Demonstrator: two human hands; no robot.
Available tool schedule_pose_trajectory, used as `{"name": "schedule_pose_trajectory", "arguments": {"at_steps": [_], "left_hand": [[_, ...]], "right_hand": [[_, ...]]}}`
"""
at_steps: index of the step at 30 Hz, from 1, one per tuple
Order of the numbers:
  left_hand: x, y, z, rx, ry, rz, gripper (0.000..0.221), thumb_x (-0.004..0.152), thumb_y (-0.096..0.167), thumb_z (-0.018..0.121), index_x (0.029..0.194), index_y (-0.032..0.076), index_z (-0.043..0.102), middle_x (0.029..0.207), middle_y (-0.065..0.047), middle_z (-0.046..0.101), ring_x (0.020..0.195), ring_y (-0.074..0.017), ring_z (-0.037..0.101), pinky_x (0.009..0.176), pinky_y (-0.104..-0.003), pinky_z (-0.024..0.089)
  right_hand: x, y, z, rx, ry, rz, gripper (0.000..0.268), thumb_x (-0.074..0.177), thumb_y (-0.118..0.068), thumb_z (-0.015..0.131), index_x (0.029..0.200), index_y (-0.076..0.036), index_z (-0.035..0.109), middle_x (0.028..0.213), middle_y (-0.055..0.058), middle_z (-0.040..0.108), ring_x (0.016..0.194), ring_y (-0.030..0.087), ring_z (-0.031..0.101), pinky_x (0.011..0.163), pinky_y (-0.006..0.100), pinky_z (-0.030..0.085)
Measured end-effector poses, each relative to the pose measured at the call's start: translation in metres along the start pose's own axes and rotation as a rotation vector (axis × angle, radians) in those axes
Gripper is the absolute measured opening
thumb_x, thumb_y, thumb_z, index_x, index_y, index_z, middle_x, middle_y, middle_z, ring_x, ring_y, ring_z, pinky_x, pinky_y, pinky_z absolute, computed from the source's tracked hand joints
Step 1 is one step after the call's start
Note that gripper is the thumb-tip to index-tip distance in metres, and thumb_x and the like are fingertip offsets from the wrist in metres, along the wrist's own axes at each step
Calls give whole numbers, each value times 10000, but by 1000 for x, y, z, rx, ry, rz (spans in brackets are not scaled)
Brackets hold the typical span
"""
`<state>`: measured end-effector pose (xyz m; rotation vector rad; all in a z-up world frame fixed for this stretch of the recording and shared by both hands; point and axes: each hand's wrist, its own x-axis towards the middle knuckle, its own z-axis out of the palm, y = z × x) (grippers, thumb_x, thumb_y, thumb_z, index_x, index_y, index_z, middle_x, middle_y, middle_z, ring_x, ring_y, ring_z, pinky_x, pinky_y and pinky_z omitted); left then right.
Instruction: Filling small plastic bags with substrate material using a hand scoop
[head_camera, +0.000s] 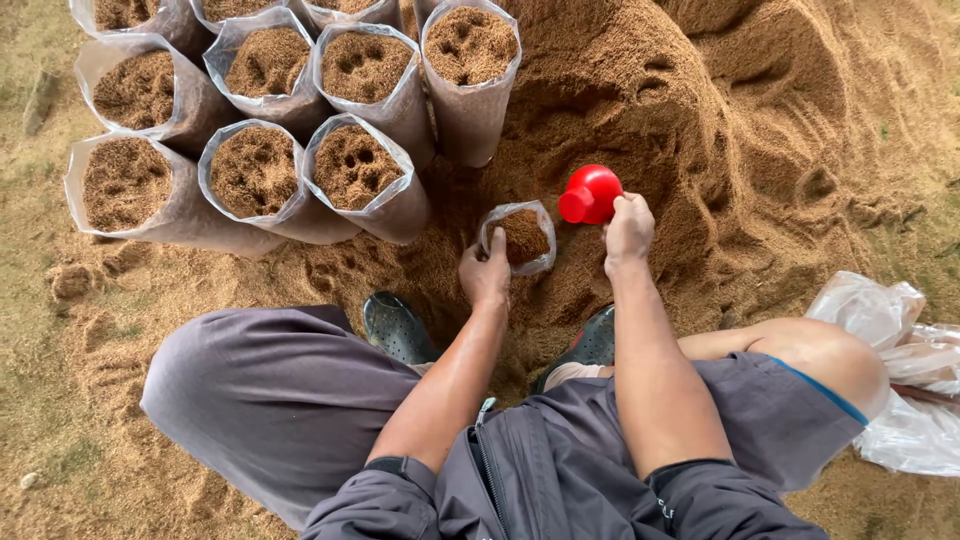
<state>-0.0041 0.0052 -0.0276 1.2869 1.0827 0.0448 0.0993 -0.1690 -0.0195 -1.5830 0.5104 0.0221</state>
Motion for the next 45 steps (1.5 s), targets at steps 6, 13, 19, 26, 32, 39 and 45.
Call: {"name": "schedule_pose_trajectory", "arguments": {"at_steps": [6,13,19,26,32,39,45], "left_hand": [[22,-39,10,55,116,0,393,774,274,852,1085,65,734,847,-101,707,797,-246,724,683,-376,586],[27,-41,11,32,112,8,340,725,139,811,1016,-14,725,761,-149,675,717,-238,688,616,-366,557],[16,-9,-2,93,62,6,275,763,-36,730,1032,-17,675,860,-221,698,693,-286,732,630,-381,615],[5,6,-6,142,-33,309,357,945,124,642,1258,-43,686,1129,-313,685,1136,-481,651,1011,-564,487],[-11,42,-16,228,-135,193,432,1056,263,474,1390,40,633,1326,-275,593,1320,-456,549,1134,-561,401],[-3,22,-19,310,-158,200,498,1053,290,483,1503,77,504,1355,-277,571,1295,-448,573,1093,-583,451],[45,-39,10,9,69,80,211,854,240,672,938,52,713,770,-145,672,629,-268,690,558,-386,517]], "right_hand": [[-10,16,1,-641,109,-175,229,936,-248,612,1136,-144,649,1059,90,618,978,266,673,828,391,537],[-58,-6,29,-947,-334,3,641,861,-483,690,1367,-113,555,1201,146,707,1205,345,654,1048,491,497],[-88,-46,41,-914,-310,-234,447,864,-199,738,1265,-66,591,999,140,703,1020,323,703,916,468,562],[-119,-63,67,-1231,-791,-493,455,847,-73,572,1302,-85,594,1184,168,650,1138,353,670,1047,469,525],[-97,-11,58,-1466,-752,-940,457,805,-59,713,1251,10,645,1136,187,669,1143,343,660,1010,452,524],[-96,-11,54,-1422,-758,-814,308,897,1,526,1173,-10,660,1163,180,662,1157,363,661,1014,450,532],[-95,9,53,-1402,-575,-877,260,1010,-99,447,911,-80,687,1027,123,654,1053,272,680,966,362,548]]}}
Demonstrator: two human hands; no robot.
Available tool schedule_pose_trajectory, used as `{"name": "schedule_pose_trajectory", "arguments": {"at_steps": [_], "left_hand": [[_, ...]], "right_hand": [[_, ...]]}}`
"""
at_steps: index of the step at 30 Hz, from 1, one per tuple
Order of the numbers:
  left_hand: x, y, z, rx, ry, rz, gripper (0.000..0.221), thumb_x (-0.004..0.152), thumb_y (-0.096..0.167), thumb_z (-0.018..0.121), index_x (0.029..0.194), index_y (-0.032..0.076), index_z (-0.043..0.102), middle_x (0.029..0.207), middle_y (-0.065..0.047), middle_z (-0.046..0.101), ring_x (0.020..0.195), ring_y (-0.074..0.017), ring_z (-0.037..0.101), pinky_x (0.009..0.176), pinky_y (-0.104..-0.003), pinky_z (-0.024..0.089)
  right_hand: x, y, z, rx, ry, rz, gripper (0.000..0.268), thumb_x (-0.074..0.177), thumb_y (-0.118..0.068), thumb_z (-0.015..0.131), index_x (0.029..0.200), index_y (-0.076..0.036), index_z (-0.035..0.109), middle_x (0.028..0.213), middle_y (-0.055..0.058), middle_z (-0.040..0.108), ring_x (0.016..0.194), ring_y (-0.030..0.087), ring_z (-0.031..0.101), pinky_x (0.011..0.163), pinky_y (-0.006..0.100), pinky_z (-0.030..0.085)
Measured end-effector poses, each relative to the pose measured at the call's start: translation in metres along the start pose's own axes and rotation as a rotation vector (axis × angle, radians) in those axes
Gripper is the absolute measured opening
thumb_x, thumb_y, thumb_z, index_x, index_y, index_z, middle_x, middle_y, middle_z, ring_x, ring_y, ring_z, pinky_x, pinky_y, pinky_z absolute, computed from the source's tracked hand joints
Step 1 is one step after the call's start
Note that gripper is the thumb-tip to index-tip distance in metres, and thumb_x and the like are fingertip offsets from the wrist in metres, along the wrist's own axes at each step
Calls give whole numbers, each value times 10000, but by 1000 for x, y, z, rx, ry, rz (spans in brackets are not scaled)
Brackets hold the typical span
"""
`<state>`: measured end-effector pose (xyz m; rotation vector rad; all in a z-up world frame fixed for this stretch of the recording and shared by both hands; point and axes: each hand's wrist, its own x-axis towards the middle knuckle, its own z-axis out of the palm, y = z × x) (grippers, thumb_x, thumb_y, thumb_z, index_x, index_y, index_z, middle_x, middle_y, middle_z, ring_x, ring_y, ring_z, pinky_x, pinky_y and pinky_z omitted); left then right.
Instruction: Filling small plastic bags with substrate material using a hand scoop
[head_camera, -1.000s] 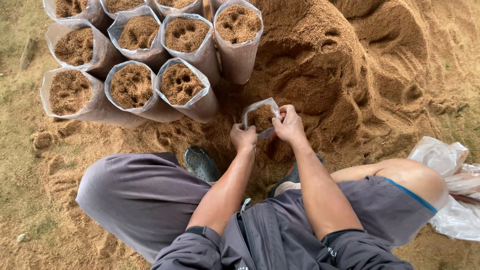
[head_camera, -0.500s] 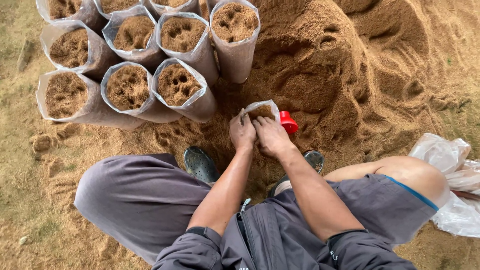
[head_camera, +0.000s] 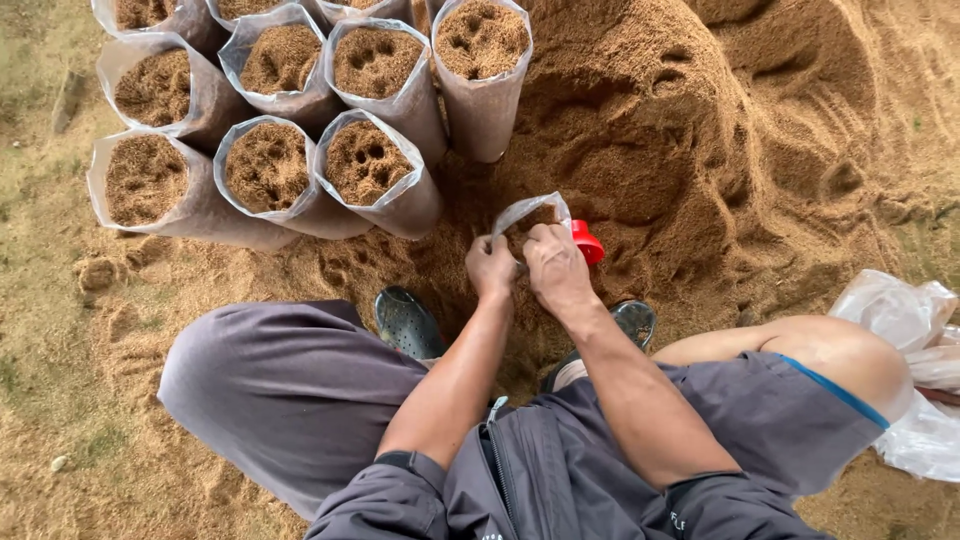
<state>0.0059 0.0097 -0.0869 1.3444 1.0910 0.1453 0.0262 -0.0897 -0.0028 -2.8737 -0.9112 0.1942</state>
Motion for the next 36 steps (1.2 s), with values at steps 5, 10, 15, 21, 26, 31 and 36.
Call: {"name": "schedule_pose_trajectory", "arguments": {"at_steps": [5,10,15,21,26,31,36], "left_hand": [[-11,29,-9,-34,36,149,188,903,207,682,990,102,811,964,-189,761,972,-334,728,842,-453,547],[-20,38,-17,4,20,299,192,968,196,671,1032,79,810,1008,-188,745,1001,-331,714,923,-440,549],[-27,38,-18,98,49,226,362,943,280,681,1159,-3,742,1089,-251,717,1069,-416,699,947,-484,550],[-24,13,-3,116,43,156,282,861,198,718,1098,46,704,955,-228,731,990,-416,724,860,-493,558],[-7,14,-6,17,68,310,168,912,126,691,1027,95,809,959,-176,778,954,-350,744,839,-429,570],[-9,20,-9,59,26,291,166,942,188,683,1011,131,823,944,-131,781,924,-326,746,810,-417,572],[-11,23,-10,148,8,271,204,953,236,656,1015,124,814,944,-162,771,962,-386,726,814,-473,568]], "right_hand": [[6,-16,-1,-53,47,-97,212,990,-93,523,1023,-71,731,1089,143,706,1088,266,707,965,371,583],[11,-7,-5,-62,-61,-176,438,876,-113,630,1311,-58,642,1317,170,654,1265,336,620,1076,454,499],[2,-8,-23,-6,165,-265,259,936,-131,565,1165,-71,671,1201,159,667,1163,343,663,1008,425,527],[6,7,12,-213,-26,-8,211,1009,-108,546,948,-86,747,1002,100,718,1094,276,694,1081,432,475],[1,-25,-36,-49,169,-235,298,1010,-163,472,912,-108,749,1036,94,753,1067,236,724,953,353,543],[12,2,10,-77,75,-225,204,941,-129,529,956,-123,733,996,62,711,1015,250,710,902,373,584],[10,14,6,-219,85,-223,184,926,-169,585,1018,-111,734,1075,59,673,1067,252,681,941,363,554]]}}
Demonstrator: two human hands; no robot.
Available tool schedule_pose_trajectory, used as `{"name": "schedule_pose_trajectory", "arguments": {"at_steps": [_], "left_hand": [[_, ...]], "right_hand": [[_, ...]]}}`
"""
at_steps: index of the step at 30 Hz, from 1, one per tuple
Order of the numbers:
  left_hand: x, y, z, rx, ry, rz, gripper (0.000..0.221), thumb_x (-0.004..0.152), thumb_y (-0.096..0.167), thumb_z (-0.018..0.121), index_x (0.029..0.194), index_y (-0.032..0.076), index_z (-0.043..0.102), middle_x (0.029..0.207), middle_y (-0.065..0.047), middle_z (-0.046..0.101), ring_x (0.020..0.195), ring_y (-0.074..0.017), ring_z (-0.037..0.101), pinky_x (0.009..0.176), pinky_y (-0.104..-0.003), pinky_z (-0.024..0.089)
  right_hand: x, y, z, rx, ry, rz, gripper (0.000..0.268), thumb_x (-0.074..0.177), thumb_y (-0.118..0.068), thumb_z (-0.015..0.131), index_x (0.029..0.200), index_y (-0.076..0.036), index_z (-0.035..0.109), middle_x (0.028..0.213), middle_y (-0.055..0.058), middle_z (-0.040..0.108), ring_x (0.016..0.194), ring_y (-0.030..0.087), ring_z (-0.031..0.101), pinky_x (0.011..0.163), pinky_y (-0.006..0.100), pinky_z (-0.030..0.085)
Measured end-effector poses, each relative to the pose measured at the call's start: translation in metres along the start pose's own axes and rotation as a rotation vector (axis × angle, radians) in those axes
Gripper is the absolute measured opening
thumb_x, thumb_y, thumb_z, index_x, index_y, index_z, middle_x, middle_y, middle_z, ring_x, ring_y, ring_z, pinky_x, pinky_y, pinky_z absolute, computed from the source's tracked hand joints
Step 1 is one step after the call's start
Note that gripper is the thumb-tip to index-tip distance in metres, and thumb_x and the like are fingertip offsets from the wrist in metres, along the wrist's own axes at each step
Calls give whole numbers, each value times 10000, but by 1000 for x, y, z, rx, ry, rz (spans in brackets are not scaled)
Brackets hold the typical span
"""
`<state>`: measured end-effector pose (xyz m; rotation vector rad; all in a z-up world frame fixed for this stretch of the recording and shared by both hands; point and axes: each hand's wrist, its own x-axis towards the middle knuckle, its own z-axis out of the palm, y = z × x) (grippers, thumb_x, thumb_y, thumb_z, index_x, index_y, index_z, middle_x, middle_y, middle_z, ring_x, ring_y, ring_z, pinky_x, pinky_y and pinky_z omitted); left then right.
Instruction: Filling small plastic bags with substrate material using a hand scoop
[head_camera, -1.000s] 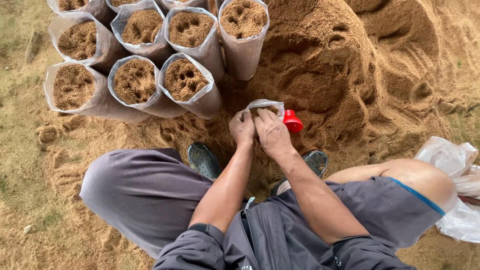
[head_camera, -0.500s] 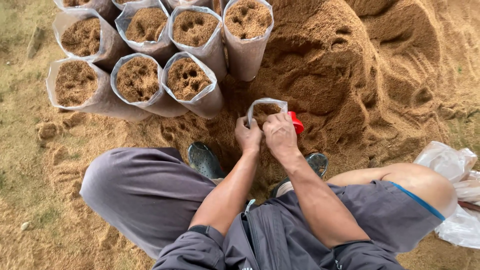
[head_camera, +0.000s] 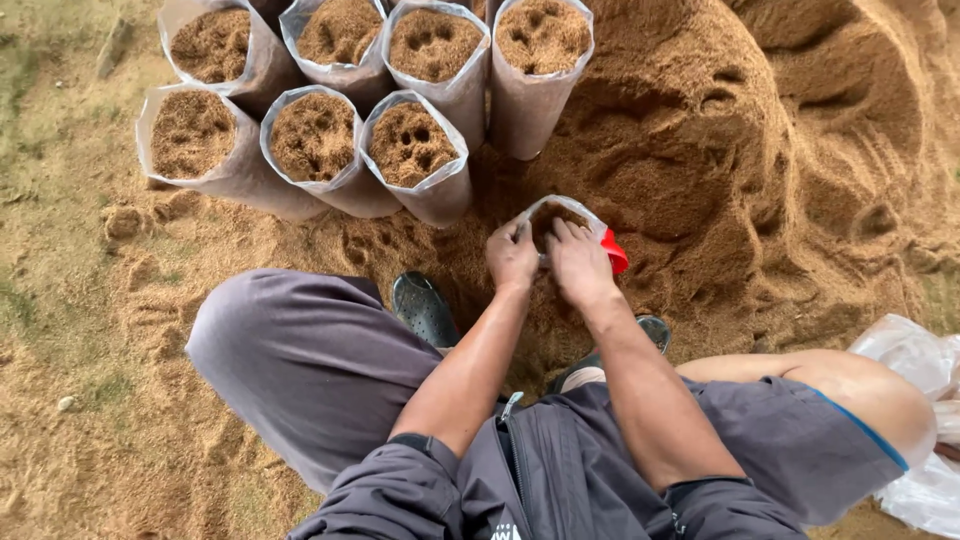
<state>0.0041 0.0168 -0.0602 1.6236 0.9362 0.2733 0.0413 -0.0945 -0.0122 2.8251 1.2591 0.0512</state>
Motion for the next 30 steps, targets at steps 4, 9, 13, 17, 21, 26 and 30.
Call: {"name": "schedule_pose_trajectory", "arguments": {"at_steps": [4,9,13,17,21,26,30], "left_hand": [[-7,-19,13,-39,9,-272,404,842,296,763,1176,72,724,1032,-186,725,1005,-365,724,866,-466,573],[4,-40,35,-45,43,-316,219,834,331,757,911,126,745,801,-107,725,858,-324,747,702,-429,564],[7,-11,18,-163,8,-218,150,852,195,683,850,50,723,700,-182,702,667,-364,714,556,-450,560],[5,11,13,-117,-78,-254,218,795,213,782,925,51,715,871,-161,737,921,-381,735,766,-474,578],[0,9,13,-114,36,-269,284,740,218,805,931,49,680,894,-193,718,969,-409,711,806,-495,554],[-24,6,21,-221,47,-421,246,795,263,770,963,109,678,845,-103,694,869,-318,726,735,-419,574],[-15,35,2,-213,43,-302,138,898,187,680,953,63,704,900,-186,701,939,-401,717,780,-462,567]], "right_hand": [[-4,-6,-41,-22,24,38,173,930,-135,565,1037,-106,698,1099,89,662,1074,289,683,934,405,541],[-13,16,7,-220,-15,71,184,900,-168,571,791,-200,715,847,-8,690,905,203,677,908,386,446],[-5,0,-27,-59,14,-30,173,913,-169,555,876,-179,724,927,14,687,977,217,680,877,366,493],[7,16,0,14,-57,-186,288,941,-143,516,1180,-102,671,1283,135,644,1237,323,616,994,486,456],[10,6,-56,115,-232,-160,356,940,-54,533,1276,-82,649,1368,167,624,1281,366,599,1049,510,465],[-6,16,-40,5,-250,3,202,962,-75,541,919,-118,734,1085,64,664,1130,280,671,969,369,555],[-16,15,-27,358,-358,209,282,1038,-247,444,899,-195,684,976,17,673,965,220,708,969,416,570]]}}
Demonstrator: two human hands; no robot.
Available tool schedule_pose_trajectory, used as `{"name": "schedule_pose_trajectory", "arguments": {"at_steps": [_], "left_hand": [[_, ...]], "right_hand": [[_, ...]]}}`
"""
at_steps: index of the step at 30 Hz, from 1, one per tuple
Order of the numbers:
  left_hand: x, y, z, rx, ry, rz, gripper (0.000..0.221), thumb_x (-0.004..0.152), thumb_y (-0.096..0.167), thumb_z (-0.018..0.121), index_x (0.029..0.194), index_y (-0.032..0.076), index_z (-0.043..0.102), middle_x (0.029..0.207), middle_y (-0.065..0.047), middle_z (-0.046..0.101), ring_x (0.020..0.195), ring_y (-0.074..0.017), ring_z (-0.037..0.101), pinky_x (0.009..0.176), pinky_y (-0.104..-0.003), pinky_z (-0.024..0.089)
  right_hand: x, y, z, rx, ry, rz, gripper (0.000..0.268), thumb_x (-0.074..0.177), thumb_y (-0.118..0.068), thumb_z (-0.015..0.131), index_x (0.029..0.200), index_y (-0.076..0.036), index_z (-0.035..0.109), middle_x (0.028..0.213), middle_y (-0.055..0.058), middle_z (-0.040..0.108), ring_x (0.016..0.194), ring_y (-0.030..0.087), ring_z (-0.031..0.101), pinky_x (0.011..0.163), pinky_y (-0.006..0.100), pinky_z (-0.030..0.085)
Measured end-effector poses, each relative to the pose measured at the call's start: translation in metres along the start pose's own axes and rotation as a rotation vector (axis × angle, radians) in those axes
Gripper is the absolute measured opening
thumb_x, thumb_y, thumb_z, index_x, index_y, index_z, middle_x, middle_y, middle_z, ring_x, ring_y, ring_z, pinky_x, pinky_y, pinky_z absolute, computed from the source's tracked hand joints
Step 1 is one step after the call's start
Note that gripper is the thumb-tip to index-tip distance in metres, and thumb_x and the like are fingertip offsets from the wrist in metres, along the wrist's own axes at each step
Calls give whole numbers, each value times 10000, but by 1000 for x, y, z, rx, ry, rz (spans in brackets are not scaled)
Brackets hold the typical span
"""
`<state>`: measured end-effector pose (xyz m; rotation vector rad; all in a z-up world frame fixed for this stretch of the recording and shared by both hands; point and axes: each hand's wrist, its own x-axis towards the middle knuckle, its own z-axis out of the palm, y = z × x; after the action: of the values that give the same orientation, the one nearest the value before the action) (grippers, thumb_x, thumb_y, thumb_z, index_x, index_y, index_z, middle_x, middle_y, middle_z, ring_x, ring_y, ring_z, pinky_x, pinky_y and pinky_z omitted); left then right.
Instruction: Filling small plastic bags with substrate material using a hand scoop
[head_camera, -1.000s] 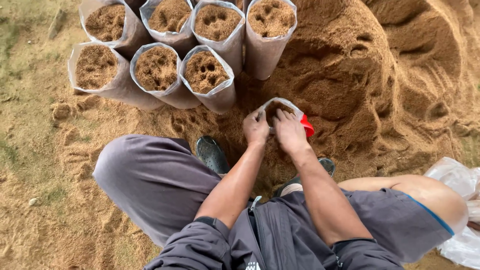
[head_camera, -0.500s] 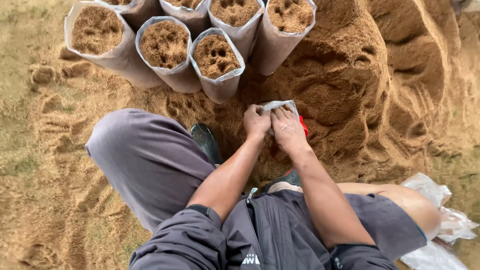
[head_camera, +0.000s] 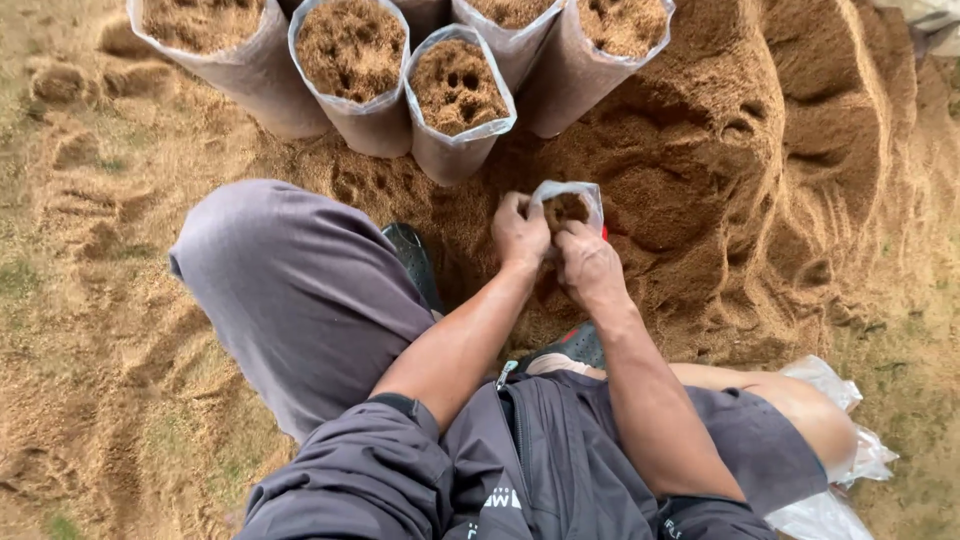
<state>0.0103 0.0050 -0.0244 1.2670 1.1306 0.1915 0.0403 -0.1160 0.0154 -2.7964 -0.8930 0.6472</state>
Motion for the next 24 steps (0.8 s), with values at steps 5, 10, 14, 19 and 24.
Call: {"name": "schedule_pose_trajectory", "arguments": {"at_steps": [5,10,14,19,24], "left_hand": [[12,2,5,53,-37,97,155,915,210,633,972,84,704,878,-215,740,963,-417,721,773,-487,556],[5,1,4,26,-45,107,99,919,181,659,958,103,707,879,-191,741,927,-385,730,782,-458,575],[3,-21,12,-2,63,-16,300,798,263,803,1011,123,644,842,-111,700,914,-305,721,776,-417,579],[-3,-12,8,-39,68,138,88,898,139,675,924,55,683,824,-216,703,869,-404,716,761,-479,558],[14,-20,19,-96,15,167,52,921,150,669,925,129,716,807,-127,735,826,-299,733,739,-415,579]], "right_hand": [[31,48,63,-112,-61,-188,242,978,-262,586,1167,-143,676,1260,68,680,1283,293,604,1056,428,540],[22,-9,-10,-110,-64,-97,453,955,-209,578,1382,-71,517,1464,187,495,1400,396,462,1162,507,429],[9,-23,-27,-50,-7,-45,350,951,-114,586,1289,-34,621,1474,210,501,1412,407,463,1153,478,439],[11,10,24,-108,83,-63,233,978,-167,516,1027,-83,727,1307,92,625,1271,288,590,1031,379,546],[16,-10,0,59,103,-228,333,944,-106,545,1238,35,614,1435,257,535,1337,437,519,1142,485,442]]}}
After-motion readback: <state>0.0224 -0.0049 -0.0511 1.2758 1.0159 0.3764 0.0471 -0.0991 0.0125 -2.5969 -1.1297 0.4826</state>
